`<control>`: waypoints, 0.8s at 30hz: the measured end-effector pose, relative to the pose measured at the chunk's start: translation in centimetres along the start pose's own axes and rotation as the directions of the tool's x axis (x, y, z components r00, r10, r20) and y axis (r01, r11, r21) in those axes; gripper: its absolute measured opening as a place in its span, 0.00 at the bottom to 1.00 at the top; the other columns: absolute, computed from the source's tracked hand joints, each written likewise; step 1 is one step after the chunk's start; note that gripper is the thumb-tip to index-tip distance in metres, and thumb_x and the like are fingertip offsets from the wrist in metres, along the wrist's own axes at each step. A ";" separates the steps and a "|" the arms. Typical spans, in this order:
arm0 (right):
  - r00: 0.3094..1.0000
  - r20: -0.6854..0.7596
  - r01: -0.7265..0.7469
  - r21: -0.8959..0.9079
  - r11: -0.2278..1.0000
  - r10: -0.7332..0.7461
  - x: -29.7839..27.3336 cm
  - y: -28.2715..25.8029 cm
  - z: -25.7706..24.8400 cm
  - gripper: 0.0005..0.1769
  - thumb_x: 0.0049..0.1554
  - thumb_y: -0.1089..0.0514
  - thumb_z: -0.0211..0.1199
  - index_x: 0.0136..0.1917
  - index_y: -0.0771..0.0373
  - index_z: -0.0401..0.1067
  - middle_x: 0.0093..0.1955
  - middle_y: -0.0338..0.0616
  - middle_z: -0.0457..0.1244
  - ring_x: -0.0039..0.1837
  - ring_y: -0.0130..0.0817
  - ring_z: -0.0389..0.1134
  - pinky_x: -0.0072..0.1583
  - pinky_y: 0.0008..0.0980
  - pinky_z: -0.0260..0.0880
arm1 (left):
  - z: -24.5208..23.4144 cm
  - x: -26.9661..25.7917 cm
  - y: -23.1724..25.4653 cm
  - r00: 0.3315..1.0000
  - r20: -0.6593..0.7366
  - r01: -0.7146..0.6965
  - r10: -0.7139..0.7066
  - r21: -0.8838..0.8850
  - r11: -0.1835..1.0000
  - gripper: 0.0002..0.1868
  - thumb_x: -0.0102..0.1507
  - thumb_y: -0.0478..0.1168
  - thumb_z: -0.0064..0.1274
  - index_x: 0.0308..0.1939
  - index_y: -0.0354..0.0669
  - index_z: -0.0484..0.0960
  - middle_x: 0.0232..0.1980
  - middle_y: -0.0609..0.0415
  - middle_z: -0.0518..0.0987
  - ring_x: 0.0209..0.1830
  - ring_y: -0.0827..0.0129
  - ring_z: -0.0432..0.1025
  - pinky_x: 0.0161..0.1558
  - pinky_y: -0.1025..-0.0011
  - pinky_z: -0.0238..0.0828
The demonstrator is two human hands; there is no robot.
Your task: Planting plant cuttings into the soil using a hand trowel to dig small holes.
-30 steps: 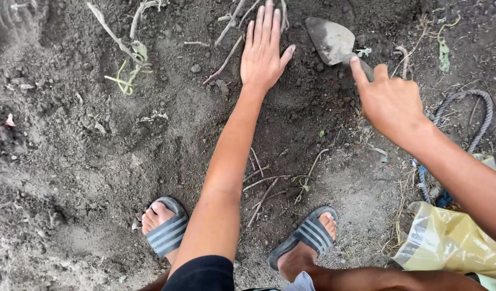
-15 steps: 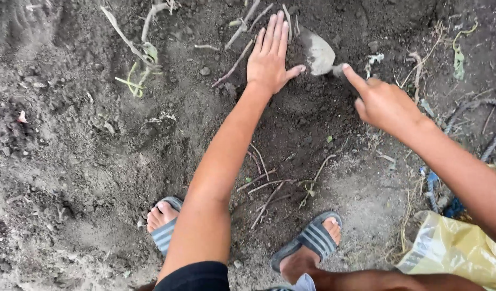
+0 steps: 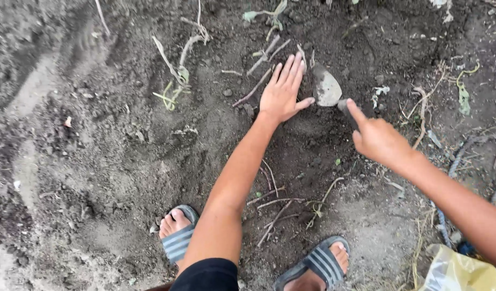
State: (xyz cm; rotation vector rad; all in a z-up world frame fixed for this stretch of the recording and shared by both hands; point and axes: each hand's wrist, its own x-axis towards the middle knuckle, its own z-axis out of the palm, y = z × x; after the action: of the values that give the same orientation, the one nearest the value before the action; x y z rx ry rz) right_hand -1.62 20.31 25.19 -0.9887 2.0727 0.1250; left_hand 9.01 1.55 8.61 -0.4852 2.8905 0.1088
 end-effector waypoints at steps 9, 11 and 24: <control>0.998 -0.032 0.044 -0.151 0.987 -0.050 -0.1 2.1 -2.2 0.41 0.58 0.63 0.50 0.83 0.59 0.46 0.35 0.61 0.70 0.27 0.40 0.70 0.32 0.33 0.69 | 1.3 0.2 0.2 0.999 -0.041 0.020 -0.022 -0.057 0.998 0.55 0.67 0.78 0.25 0.82 0.37 0.42 0.85 0.42 0.35 0.86 0.56 0.31 0.83 0.56 0.28; 0.998 -0.031 0.048 -0.177 0.983 -0.054 0.0 2.1 -2.3 0.41 0.58 0.63 0.50 0.83 0.58 0.45 0.35 0.60 0.70 0.28 0.39 0.70 0.32 0.32 0.69 | 1.1 0.2 0.2 0.999 -0.042 0.017 -0.019 -0.067 0.998 0.55 0.67 0.77 0.23 0.82 0.37 0.41 0.85 0.42 0.35 0.86 0.56 0.32 0.83 0.56 0.28; 0.995 -0.028 0.088 -0.202 0.975 -0.095 0.5 1.4 -0.4 0.39 0.58 0.64 0.50 0.81 0.61 0.47 0.40 0.64 0.69 0.31 0.43 0.72 0.33 0.35 0.69 | 2.0 0.3 0.4 0.996 -0.079 0.027 -0.029 -0.025 0.999 0.56 0.66 0.78 0.24 0.82 0.36 0.44 0.85 0.42 0.37 0.86 0.56 0.32 0.83 0.54 0.28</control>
State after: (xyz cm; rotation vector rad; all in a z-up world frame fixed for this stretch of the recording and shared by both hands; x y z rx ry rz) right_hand -3.00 20.78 24.72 -1.2153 2.0743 0.2742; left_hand 9.01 2.05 6.57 -0.5458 2.9621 0.1226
